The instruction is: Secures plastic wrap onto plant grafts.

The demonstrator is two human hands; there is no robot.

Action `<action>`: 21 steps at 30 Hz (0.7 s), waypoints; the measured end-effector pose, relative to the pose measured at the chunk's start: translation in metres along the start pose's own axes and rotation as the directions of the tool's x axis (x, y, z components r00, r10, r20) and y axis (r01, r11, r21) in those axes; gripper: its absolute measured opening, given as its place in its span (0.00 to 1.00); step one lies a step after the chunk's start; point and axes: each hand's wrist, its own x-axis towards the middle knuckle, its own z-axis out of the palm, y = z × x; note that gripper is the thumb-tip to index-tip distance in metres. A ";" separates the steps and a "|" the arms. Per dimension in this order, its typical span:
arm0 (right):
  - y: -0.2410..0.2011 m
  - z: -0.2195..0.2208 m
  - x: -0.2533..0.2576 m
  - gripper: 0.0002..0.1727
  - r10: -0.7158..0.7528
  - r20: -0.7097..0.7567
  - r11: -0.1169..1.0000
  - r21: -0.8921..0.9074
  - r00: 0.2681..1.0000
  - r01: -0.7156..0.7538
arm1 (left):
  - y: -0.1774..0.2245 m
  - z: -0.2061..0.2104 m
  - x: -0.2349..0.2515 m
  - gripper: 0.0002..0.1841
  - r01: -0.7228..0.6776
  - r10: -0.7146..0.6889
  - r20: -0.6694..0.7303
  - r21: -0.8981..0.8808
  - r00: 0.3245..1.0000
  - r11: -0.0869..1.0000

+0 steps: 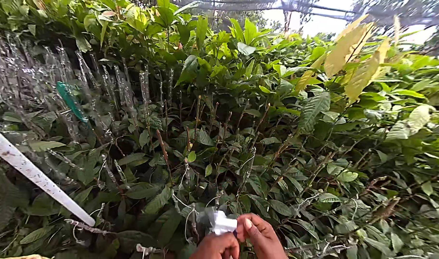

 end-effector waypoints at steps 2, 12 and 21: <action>0.011 -0.002 -0.002 0.19 0.010 -0.028 0.994 0.109 1.000 -0.007 | -0.015 0.006 0.006 0.15 0.072 -0.072 0.007 -0.094 0.997 0.993; 0.020 0.001 -0.003 0.08 -0.023 -0.115 0.984 0.176 0.993 0.043 | -0.040 0.027 0.023 0.12 0.115 -0.099 0.103 -0.153 0.990 0.982; -0.002 -0.029 -0.003 0.07 0.077 -0.276 0.806 0.583 0.958 0.104 | -0.040 -0.005 0.009 0.17 -0.014 -0.406 -0.249 -0.866 0.879 0.499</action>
